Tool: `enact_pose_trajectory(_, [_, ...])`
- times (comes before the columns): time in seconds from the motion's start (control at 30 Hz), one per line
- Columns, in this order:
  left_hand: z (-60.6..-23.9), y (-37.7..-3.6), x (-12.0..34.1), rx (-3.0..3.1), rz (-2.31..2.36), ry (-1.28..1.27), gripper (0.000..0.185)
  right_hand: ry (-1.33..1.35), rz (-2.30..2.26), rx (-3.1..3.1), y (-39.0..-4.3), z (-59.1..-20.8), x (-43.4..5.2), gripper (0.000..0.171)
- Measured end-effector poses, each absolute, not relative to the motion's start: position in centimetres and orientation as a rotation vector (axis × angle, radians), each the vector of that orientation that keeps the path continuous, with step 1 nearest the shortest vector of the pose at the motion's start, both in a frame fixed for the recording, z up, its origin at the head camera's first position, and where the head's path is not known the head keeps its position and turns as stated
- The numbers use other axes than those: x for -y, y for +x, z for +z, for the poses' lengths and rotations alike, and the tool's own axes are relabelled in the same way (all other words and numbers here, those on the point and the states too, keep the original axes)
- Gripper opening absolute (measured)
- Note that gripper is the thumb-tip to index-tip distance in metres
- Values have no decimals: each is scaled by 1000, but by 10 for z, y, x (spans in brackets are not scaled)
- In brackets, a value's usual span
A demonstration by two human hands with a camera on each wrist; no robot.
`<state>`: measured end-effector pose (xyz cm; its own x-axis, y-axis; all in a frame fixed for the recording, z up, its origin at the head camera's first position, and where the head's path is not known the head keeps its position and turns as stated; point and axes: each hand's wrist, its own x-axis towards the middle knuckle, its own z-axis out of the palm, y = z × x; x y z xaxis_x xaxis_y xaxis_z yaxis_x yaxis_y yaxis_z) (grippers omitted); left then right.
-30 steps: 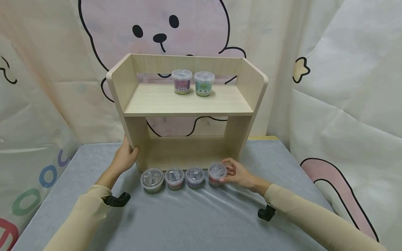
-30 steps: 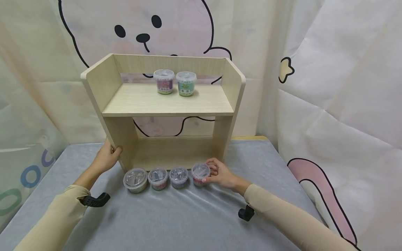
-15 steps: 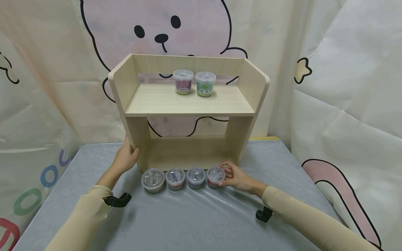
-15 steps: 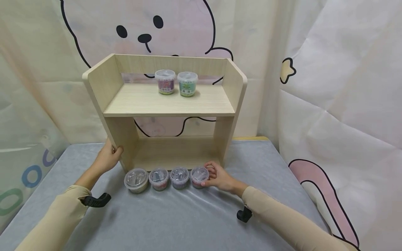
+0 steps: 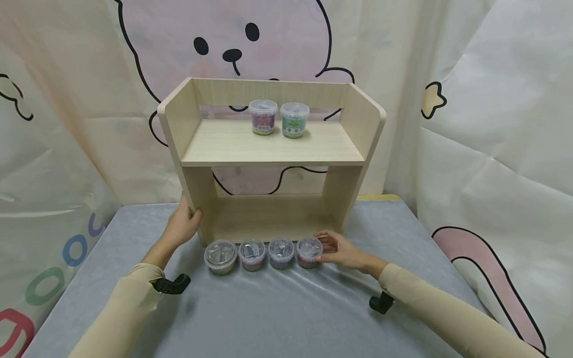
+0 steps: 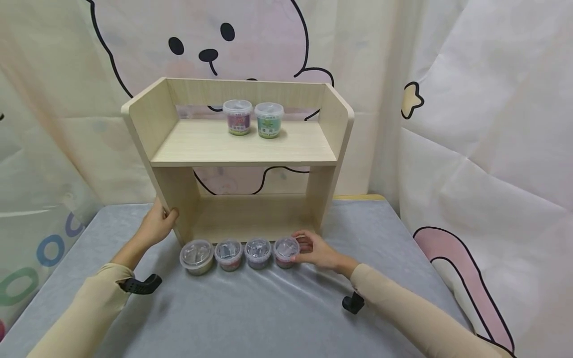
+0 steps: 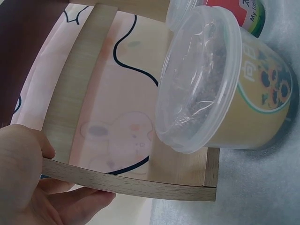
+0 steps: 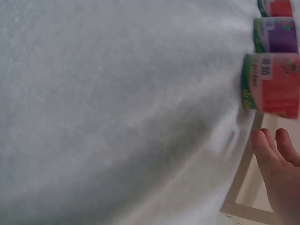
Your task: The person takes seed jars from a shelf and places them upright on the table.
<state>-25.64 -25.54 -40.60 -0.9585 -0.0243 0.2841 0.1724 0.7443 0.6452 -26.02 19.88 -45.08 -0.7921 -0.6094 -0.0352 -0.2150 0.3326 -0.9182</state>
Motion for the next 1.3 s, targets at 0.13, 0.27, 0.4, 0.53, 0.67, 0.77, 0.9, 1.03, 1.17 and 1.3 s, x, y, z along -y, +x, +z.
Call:
enact_pose_trajectory(0.13, [-406,-257,256,2677,-1026,-113,55,-707,-1454,-2261,-262,-442,-202,59])
enact_pose_trajectory(0.27, [-406,-256,258,2676,-1025,-98,54,-693,-1485,-2294,-262,-429,-204,54])
enact_pose_trajectory(0.4, [-406,-254,259,2667,-1029,-88,53,-694,-1488,-2319,-261,-415,-205,53])
enact_pose_trajectory(0.53, [-407,-254,259,2659,-1026,-83,50,-730,-1488,-2337,-261,-402,-203,53])
enact_pose_trajectory(0.67, [-410,-254,259,2655,-1022,-81,50,-780,-1486,-2333,-257,-384,-197,51])
enact_pose_trajectory(0.77, [-411,-253,259,2655,-1031,-81,51,-825,-1486,-2325,-255,-368,-191,49])
enact_pose_trajectory(0.9, [-409,-253,258,2662,-1034,-80,51,-893,-1486,-2312,-251,-345,-183,48])
enact_pose_trajectory(1.03, [-407,-253,258,2671,-1021,-83,51,-944,-1487,-2279,-249,-327,-175,50])
enact_pose_trajectory(1.17, [-406,-254,257,2667,-1016,-88,51,-991,-1499,-2263,-249,-312,-169,49])
enact_pose_trajectory(1.3, [-406,-256,255,2671,-1027,-118,55,-1025,-1536,-2244,-248,-297,-163,47])
